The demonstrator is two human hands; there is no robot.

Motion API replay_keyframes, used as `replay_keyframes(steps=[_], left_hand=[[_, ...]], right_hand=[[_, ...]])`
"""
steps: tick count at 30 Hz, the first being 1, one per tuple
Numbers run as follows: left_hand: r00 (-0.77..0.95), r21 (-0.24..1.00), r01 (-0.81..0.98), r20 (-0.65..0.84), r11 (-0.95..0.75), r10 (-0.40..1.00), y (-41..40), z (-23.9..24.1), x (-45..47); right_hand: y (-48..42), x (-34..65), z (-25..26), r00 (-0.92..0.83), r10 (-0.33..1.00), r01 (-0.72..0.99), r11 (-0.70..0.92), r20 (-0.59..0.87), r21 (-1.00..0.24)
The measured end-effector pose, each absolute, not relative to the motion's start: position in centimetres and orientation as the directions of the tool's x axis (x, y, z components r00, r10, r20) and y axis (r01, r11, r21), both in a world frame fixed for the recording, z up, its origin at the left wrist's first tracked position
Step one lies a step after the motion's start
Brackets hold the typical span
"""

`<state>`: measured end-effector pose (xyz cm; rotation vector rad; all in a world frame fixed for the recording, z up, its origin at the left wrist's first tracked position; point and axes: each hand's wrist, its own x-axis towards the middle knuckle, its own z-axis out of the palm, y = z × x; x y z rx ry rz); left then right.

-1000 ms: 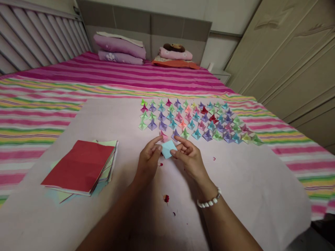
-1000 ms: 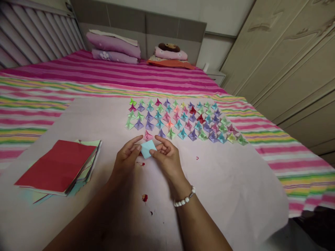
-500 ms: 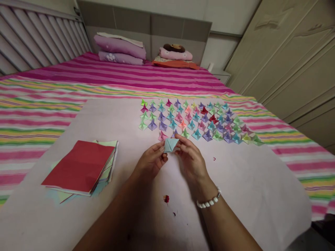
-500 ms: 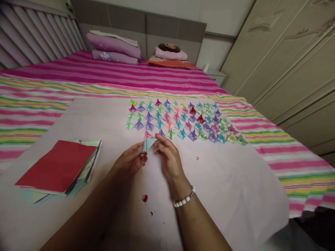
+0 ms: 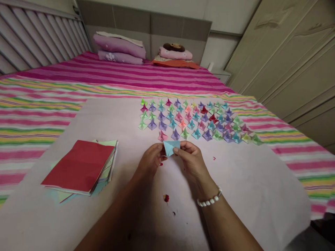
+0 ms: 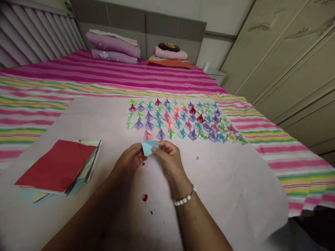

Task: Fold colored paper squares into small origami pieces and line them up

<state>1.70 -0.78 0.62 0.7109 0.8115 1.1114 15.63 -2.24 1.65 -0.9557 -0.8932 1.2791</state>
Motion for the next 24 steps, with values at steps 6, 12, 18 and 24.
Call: replay_keyframes(steps=[6, 12, 18, 24], left_hand=[[0.135, 0.964, -0.267, 0.052, -0.014, 0.99, -1.4, 1.2, 1.1], [0.131, 0.967, -0.252, 0.072, -0.038, 0.989, -1.4, 0.6, 0.9], [0.158, 0.953, -0.302, 0.009, 0.04, 0.987, -1.3, 0.4, 0.8], [0.113, 0.98, -0.195, -0.024, 0.046, 0.993, -1.5, 1.2, 1.1]], right_hand=[[-2.3, 15.5, 1.5, 0.085, 0.996, -0.305, 0.022, -0.004, -0.952], [-2.4, 15.4, 1.8, 0.044, 0.999, -0.348, 0.028, 0.014, -0.937], [-2.4, 15.4, 1.7, 0.035, 0.999, -0.312, 0.047, 0.038, -0.949], [-2.7, 15.3, 1.6, -0.005, 0.996, -0.275, 0.085, 0.089, -0.958]])
